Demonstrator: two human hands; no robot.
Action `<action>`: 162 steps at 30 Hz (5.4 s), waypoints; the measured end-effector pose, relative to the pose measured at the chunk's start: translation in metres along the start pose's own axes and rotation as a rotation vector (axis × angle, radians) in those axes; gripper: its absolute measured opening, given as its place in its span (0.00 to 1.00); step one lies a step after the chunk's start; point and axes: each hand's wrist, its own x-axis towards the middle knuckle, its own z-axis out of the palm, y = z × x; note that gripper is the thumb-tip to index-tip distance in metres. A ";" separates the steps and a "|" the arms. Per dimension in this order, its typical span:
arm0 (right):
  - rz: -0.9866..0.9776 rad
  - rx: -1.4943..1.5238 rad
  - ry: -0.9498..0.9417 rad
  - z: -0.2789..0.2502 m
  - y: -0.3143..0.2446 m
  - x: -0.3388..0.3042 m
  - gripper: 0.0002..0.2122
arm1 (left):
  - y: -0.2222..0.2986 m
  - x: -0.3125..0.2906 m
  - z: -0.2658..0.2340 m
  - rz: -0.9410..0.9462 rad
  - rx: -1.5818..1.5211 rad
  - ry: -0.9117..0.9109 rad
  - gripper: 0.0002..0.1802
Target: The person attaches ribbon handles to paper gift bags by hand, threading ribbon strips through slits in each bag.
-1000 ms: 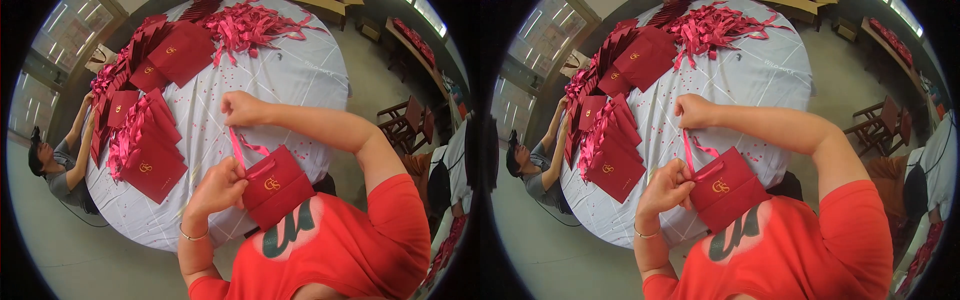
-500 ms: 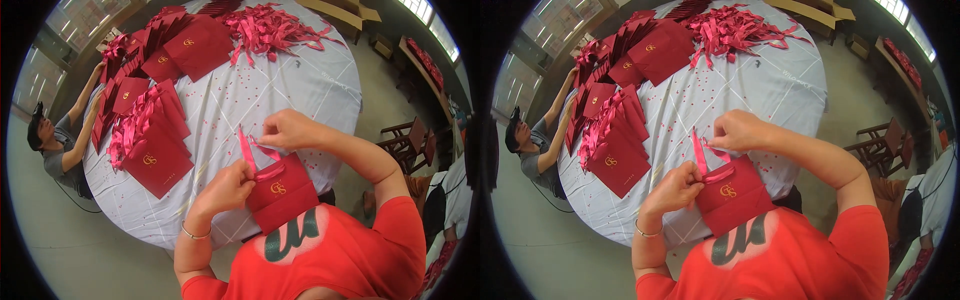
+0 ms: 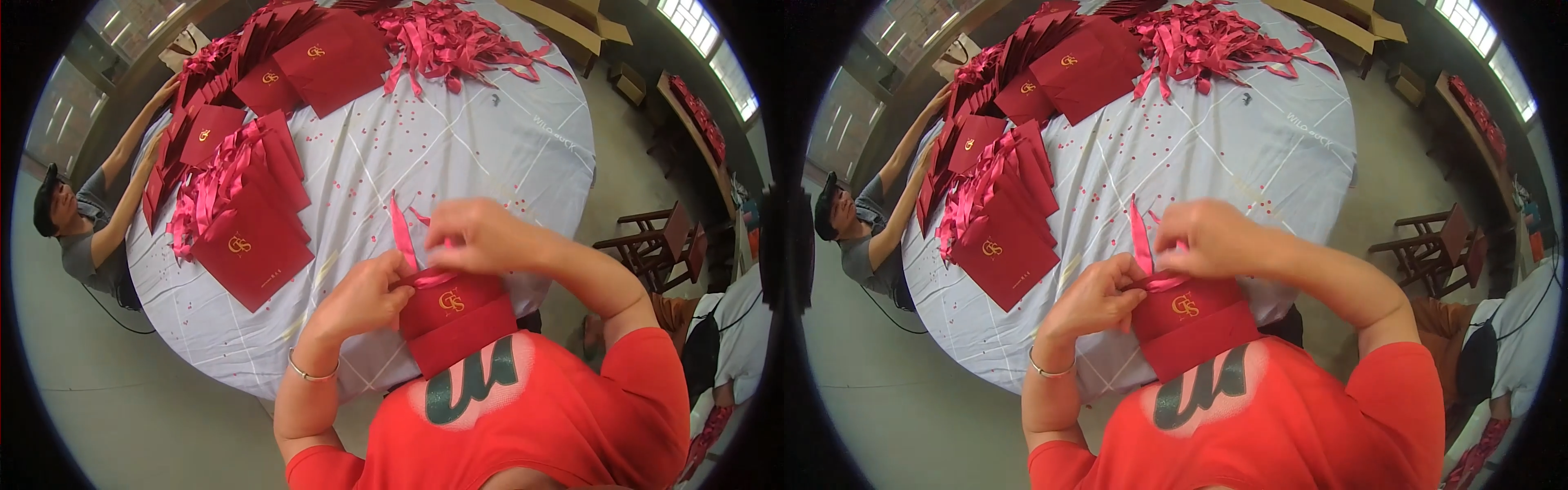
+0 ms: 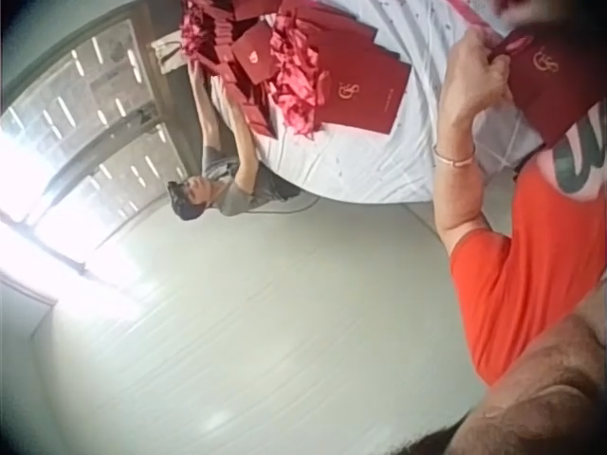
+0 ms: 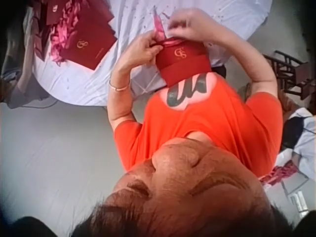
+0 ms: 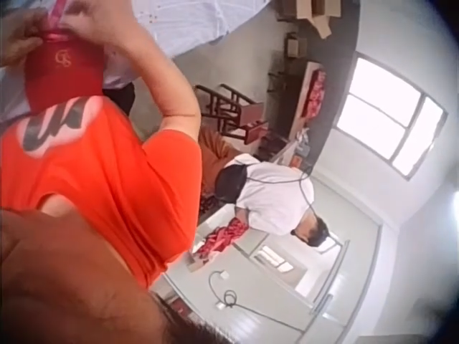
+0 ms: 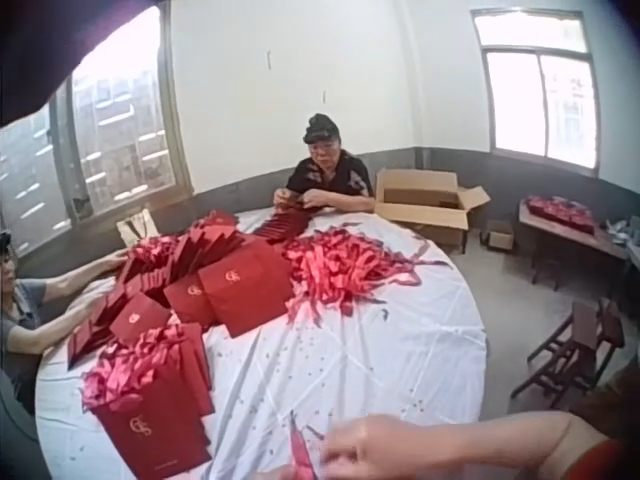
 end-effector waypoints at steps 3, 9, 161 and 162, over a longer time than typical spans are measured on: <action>-0.225 -0.235 0.116 0.020 -0.017 -0.016 0.06 | 0.000 0.001 0.003 0.003 -0.081 0.006 0.05; -0.328 -0.209 0.192 0.033 -0.014 -0.022 0.05 | -0.007 0.005 0.003 -0.011 -0.083 0.007 0.04; -0.176 -0.190 0.355 0.029 -0.019 -0.031 0.08 | -0.016 0.014 0.012 0.200 -0.081 0.146 0.12; -0.176 -0.191 0.355 0.029 -0.020 -0.030 0.08 | -0.015 0.014 0.012 0.219 -0.056 0.166 0.12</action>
